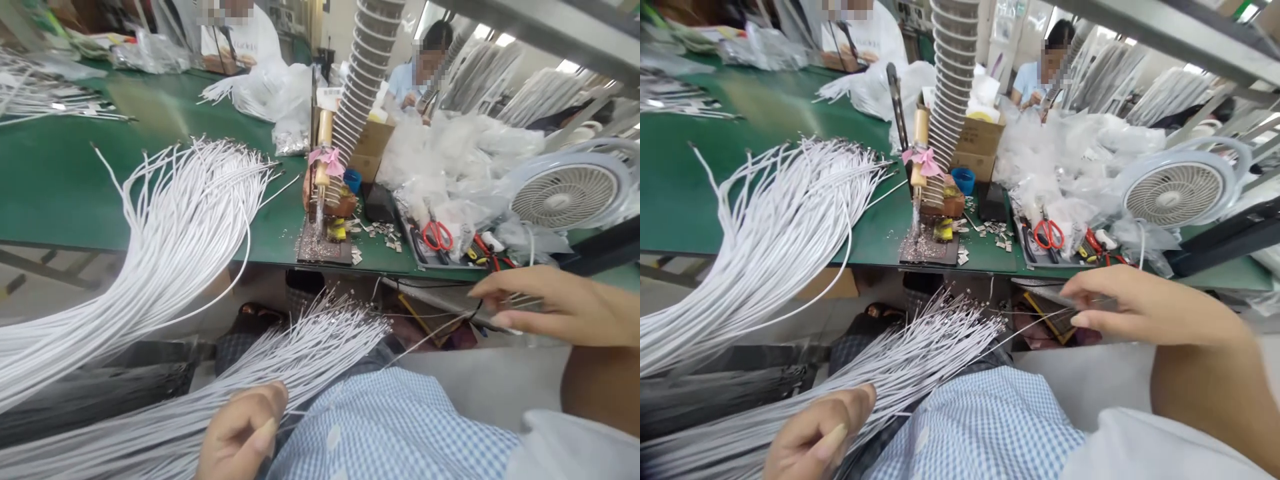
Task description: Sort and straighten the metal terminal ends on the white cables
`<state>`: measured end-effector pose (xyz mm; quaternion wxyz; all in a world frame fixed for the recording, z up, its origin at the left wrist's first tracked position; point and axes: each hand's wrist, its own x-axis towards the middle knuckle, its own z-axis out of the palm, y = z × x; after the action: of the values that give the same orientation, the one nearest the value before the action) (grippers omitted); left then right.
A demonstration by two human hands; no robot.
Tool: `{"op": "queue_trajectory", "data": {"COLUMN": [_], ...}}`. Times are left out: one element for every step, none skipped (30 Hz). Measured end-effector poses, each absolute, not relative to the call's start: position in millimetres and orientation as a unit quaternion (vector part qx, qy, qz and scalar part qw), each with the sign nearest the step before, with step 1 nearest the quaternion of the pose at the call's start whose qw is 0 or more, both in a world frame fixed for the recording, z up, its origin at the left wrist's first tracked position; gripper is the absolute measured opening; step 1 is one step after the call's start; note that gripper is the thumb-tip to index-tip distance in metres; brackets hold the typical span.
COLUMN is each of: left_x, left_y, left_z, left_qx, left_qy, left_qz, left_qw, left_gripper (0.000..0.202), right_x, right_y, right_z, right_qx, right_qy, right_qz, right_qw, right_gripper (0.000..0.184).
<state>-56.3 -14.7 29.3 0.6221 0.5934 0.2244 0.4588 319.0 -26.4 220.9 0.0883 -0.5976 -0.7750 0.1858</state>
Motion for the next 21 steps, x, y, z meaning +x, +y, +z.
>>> {"op": "queue_trajectory", "data": {"left_x": [-56.2,-56.2,-56.1,-55.8,-55.1,-53.9,-52.1,-49.7,-46.5,-42.7,-38.1,-33.0,-27.4,-21.6,-15.9,-10.5,-5.9,-2.2,0.3,1.8,2.4], "left_y": [-14.7,-14.6,-14.5,-14.2,-13.8,-13.1,-12.2,-11.2,-10.0,-8.7,-7.4,-6.3,-5.3,-4.5,-4.0,-3.5,-3.2,-3.0,-2.6,-2.2,-1.8], "left_z": [29.0,28.3,27.2,26.0,24.8,23.8,23.2,23.2,23.8,25.1,27.0,29.4,32.1,35.0,37.9,40.6,43.0,44.9,46.2,46.8,46.7], "left_qx": [0.602,0.609,0.616,0.623,0.629,0.636,0.645,0.655,0.667,0.681,0.698,0.716,0.735,0.752,0.767,0.780,0.790,0.798,0.804,0.809,0.814], "left_qy": [0.222,0.225,0.228,0.233,0.239,0.247,0.253,0.258,0.263,0.266,0.266,0.264,0.262,0.262,0.263,0.264,0.269,0.275,0.281,0.287,0.293], "left_qz": [0.452,0.445,0.438,0.431,0.425,0.417,0.409,0.399,0.386,0.372,0.357,0.340,0.325,0.310,0.298,0.290,0.287,0.290,0.297,0.304,0.311], "left_qw": [0.620,0.617,0.614,0.610,0.605,0.600,0.594,0.588,0.581,0.572,0.562,0.549,0.535,0.520,0.503,0.487,0.469,0.451,0.432,0.412,0.394], "left_gripper": [0.030,0.030,0.029,0.029,0.029,0.029,0.029,0.029,0.029,0.029,0.029,0.029,0.029,0.028,0.028,0.027,0.026,0.026,0.026,0.026,0.026], "right_x": [318.6,320.4,323.9,328.3,332.7,336.3,338.2,337.9,334.9,328.8,319.8,307.8,293.6,277.6,260.8,244.1,228.5,214.7,203.4,194.7,188.8], "right_y": [-21.7,-19.0,-18.3,-19.0,-20.7,-22.8,-24.6,-25.9,-26.2,-25.6,-24.2,-22.2,-20.0,-18.2,-17.0,-16.7,-17.2,-18.4,-20.0,-21.6,-23.0], "right_z": [220.6,220.2,220.0,220.1,220.4,220.9,221.1,220.6,218.7,214.8,208.5,199.6,188.0,174.3,159.1,143.2,127.5,112.9,99.9,89.0,80.6], "right_qx": [-0.583,-0.579,-0.590,-0.604,-0.617,-0.625,-0.626,-0.622,-0.610,-0.593,-0.568,-0.531,-0.489,-0.444,-0.417,-0.393,-0.382,-0.383,-0.401,-0.441,-0.476], "right_qy": [-0.782,-0.782,-0.775,-0.767,-0.760,-0.755,-0.754,-0.757,-0.765,-0.774,-0.787,-0.802,-0.811,-0.816,-0.812,-0.808,-0.798,-0.776,-0.738,-0.688,-0.643], "right_qz": [0.212,0.224,0.216,0.200,0.183,0.170,0.162,0.160,0.166,0.179,0.199,0.237,0.288,0.342,0.382,0.411,0.437,0.472,0.512,0.539,0.553], "right_qw": [0.068,0.055,0.063,0.078,0.093,0.106,0.115,0.122,0.126,0.128,0.134,0.137,0.143,0.145,0.147,0.155,0.164,0.166,0.181,0.204,0.234], "right_gripper": [0.034,0.035,0.036,0.038,0.039,0.039,0.038,0.035,0.032,0.028,0.025,0.025,0.026,0.030,0.034,0.037,0.038,0.040,0.044,0.048,0.048]}}
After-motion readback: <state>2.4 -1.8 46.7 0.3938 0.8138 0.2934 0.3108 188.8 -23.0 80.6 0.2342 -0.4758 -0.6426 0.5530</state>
